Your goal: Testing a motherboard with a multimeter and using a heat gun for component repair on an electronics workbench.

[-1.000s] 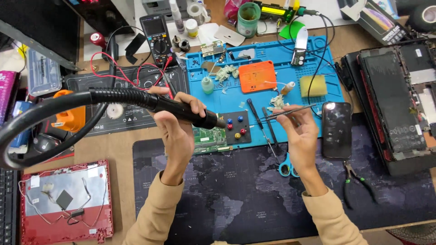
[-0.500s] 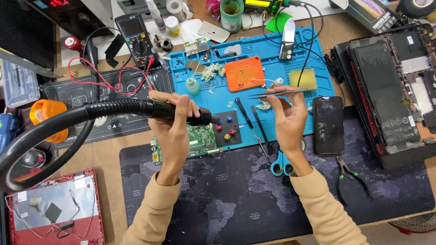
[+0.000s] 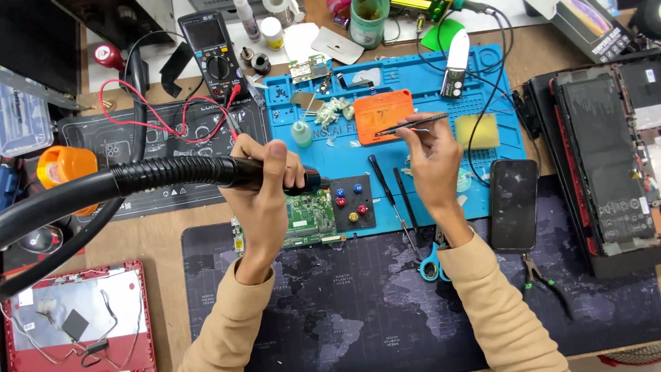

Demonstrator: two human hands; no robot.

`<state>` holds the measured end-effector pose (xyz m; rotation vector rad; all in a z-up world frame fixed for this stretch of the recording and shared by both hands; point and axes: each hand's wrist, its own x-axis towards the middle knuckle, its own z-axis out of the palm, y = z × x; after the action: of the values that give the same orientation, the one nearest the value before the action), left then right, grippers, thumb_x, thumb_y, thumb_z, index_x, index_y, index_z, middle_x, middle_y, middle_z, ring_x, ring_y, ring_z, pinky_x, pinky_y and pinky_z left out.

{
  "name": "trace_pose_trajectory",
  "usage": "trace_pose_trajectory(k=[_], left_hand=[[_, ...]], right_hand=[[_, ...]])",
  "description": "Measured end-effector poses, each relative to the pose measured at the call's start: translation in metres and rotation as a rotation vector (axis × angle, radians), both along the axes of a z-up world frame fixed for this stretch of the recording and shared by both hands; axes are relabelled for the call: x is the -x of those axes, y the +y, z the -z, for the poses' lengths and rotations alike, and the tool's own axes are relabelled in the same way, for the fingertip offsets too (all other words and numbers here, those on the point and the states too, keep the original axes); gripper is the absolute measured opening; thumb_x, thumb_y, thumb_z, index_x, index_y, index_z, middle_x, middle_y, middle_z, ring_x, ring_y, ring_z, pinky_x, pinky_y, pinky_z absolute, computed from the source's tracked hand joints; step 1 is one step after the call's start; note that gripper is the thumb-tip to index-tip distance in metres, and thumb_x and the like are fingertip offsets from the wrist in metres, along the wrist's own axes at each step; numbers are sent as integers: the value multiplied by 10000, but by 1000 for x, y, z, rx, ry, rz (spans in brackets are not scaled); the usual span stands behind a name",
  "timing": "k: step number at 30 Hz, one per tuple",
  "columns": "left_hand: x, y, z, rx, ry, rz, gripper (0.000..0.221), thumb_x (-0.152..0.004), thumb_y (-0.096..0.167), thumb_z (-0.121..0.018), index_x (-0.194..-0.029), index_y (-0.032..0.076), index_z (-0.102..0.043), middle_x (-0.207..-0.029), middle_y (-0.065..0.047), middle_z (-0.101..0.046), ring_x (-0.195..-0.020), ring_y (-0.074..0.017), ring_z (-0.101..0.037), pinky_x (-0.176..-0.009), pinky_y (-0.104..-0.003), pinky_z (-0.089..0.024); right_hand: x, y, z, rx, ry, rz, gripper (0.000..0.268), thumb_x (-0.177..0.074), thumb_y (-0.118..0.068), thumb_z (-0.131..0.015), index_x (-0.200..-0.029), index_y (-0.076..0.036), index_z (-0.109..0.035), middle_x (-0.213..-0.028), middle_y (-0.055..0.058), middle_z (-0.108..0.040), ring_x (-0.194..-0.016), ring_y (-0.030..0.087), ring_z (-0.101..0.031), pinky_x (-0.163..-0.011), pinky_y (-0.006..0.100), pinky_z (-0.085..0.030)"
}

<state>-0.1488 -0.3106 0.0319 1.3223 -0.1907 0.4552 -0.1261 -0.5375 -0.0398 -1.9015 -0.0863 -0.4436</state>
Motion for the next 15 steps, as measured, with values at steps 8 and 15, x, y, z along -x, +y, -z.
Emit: trace_pose_trajectory(k=[8,15], left_hand=[[-14,-16,11,34,-11,-3,225,-1089,259,-553,-894,157,-507,-668,7,-566,-663,-161,-641,-799,-342,-555],[-29,-37,21,-32,-41,15,230,-1070,242,-586,-873,142,-523,-699,-1,-588,-747,-159,-655,-899,-364,-529]], right_hand=[[-6,-2,1,-12,19,-31,138,-1055,-4,-642,-1189,15,-617,-1073,248,-727,-1016,375,-740,-875,441,-619],[-5,-2,0,-12,22,-37,148,-1054,-21,-641,-1195,19,-621,-1069,249,-730,-1019,373,-740,-865,423,-624]])
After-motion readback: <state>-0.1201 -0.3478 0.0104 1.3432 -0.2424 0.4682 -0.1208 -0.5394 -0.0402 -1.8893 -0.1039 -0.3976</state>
